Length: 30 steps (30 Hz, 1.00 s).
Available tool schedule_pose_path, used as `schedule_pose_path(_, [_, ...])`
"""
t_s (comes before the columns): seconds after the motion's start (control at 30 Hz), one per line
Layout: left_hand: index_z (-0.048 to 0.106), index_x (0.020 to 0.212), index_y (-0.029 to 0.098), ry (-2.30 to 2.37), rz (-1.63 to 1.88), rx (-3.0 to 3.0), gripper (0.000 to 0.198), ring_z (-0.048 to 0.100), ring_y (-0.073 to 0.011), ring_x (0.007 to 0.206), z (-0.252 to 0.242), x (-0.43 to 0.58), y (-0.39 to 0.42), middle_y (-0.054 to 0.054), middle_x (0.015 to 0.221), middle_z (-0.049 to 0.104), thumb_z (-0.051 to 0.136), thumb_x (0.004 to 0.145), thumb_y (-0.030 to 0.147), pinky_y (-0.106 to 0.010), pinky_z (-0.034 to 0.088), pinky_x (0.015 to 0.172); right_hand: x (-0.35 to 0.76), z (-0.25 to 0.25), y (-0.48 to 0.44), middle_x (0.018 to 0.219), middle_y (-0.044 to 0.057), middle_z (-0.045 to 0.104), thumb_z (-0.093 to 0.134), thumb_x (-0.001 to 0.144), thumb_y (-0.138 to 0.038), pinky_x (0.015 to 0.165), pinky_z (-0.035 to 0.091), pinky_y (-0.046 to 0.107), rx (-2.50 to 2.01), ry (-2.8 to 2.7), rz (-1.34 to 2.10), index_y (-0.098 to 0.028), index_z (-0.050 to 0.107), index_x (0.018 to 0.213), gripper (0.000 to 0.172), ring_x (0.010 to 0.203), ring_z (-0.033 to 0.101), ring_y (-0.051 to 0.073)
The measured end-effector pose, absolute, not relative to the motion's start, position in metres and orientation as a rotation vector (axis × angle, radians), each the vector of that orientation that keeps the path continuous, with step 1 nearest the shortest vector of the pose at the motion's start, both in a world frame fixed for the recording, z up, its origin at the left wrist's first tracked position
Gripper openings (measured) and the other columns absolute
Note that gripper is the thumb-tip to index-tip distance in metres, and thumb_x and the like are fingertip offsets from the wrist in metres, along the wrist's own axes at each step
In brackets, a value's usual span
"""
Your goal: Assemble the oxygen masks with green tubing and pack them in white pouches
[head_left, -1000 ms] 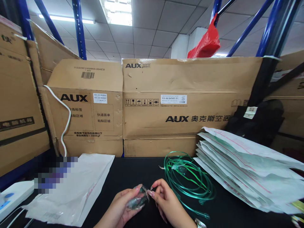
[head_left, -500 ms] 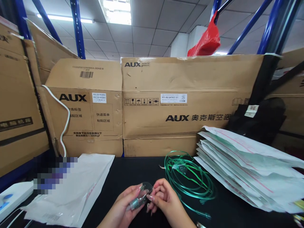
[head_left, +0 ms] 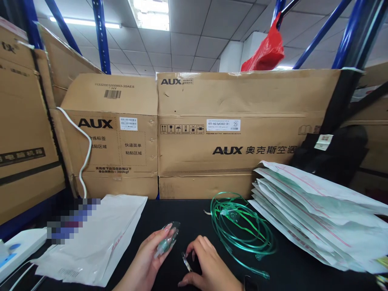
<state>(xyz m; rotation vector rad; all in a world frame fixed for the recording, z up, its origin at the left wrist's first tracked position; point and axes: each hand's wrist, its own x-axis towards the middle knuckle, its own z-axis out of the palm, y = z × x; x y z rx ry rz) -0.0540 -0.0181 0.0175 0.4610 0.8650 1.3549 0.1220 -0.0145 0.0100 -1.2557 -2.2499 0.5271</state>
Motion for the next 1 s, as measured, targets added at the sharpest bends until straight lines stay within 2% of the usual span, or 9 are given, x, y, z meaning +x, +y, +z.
schedule_pose_path(0.1, [0.069, 0.083, 0.011, 0.880, 1.345, 0.453, 0.014, 0.050, -0.0287, 0.113, 0.019, -0.052, -0.019, -0.012, 0.096, 0.070, 0.065, 0.071, 0.016, -0.037, 0.042, 0.095, 0.122, 0.007, -0.013, 0.086, 0.001, 0.053, 0.069, 0.067, -0.020, 0.072, 0.040, 0.027, -1.250, -2.290, 0.483, -0.021, 0.052, 0.079, 0.020, 0.082, 0.050, 0.018])
schedule_pose_path(0.17, [0.069, 0.081, 0.011, 0.891, 1.337, 0.452, 0.012, 0.052, -0.0279, 0.110, 0.021, -0.050, -0.020, -0.011, 0.094, 0.071, 0.065, 0.070, 0.014, -0.036, 0.042, 0.095, 0.126, 0.008, -0.011, 0.086, 0.002, 0.054, 0.063, 0.073, -0.015, 0.070, 0.041, 0.026, -1.250, -2.317, 0.463, -0.020, 0.052, 0.077, 0.013, 0.081, 0.051, 0.018])
schedule_pose_path(0.43, [0.069, 0.079, 0.013, 0.902, 1.325, 0.483, 0.011, 0.059, -0.0224, 0.099, 0.025, -0.051, -0.021, -0.009, 0.090, 0.071, 0.067, 0.068, 0.016, -0.032, 0.045, 0.089, 0.136, 0.005, -0.002, 0.078, 0.003, 0.056, 0.051, 0.081, -0.013, 0.063, 0.040, 0.026, -1.074, -2.497, 0.147, -0.018, 0.052, 0.076, 0.007, 0.069, 0.051, 0.016])
schedule_pose_path(0.63, [0.070, 0.078, 0.014, 0.881, 1.339, 0.520, 0.010, 0.061, -0.0187, 0.092, 0.023, -0.049, -0.020, -0.008, 0.088, 0.072, 0.067, 0.068, 0.015, -0.026, 0.045, 0.083, 0.134, 0.009, -0.007, 0.081, 0.002, 0.057, 0.054, 0.076, -0.011, 0.062, 0.039, 0.025, -1.083, -2.505, 0.216, -0.020, 0.051, 0.078, 0.010, 0.070, 0.052, 0.016])
schedule_pose_path(0.73, [0.070, 0.082, 0.014, 0.875, 1.340, 0.621, 0.016, 0.061, -0.0177, 0.092, 0.026, -0.048, -0.021, -0.007, 0.092, 0.071, 0.069, 0.066, 0.017, -0.022, 0.043, 0.081, 0.137, 0.012, -0.006, 0.077, 0.001, 0.056, 0.048, 0.082, -0.018, 0.060, 0.038, 0.025, -1.096, -2.365, 0.383, -0.020, 0.050, 0.077, 0.006, 0.067, 0.051, 0.015])
schedule_pose_path(0.9, [0.068, 0.081, 0.016, 0.920, 1.389, 0.838, 0.025, 0.062, -0.0184, 0.083, 0.026, -0.047, -0.019, -0.006, 0.083, 0.072, 0.076, 0.058, 0.022, -0.025, 0.043, 0.076, 0.139, 0.020, -0.003, 0.066, -0.002, 0.054, 0.043, 0.085, -0.043, 0.047, 0.036, 0.021, -1.013, -1.860, 1.056, -0.021, 0.043, 0.077, 0.023, 0.051, 0.045, 0.009])
schedule_pose_path(1.0, [0.065, 0.074, 0.016, 0.947, 1.421, 0.933, 0.026, 0.061, -0.0158, 0.070, 0.019, -0.043, -0.018, -0.004, 0.073, 0.070, 0.079, 0.053, 0.023, -0.024, 0.043, 0.067, 0.134, 0.025, -0.008, 0.059, -0.005, 0.053, 0.048, 0.081, -0.047, 0.037, 0.030, 0.017, -0.854, -1.651, 1.362, -0.021, 0.039, 0.076, 0.028, 0.039, 0.038, 0.005])
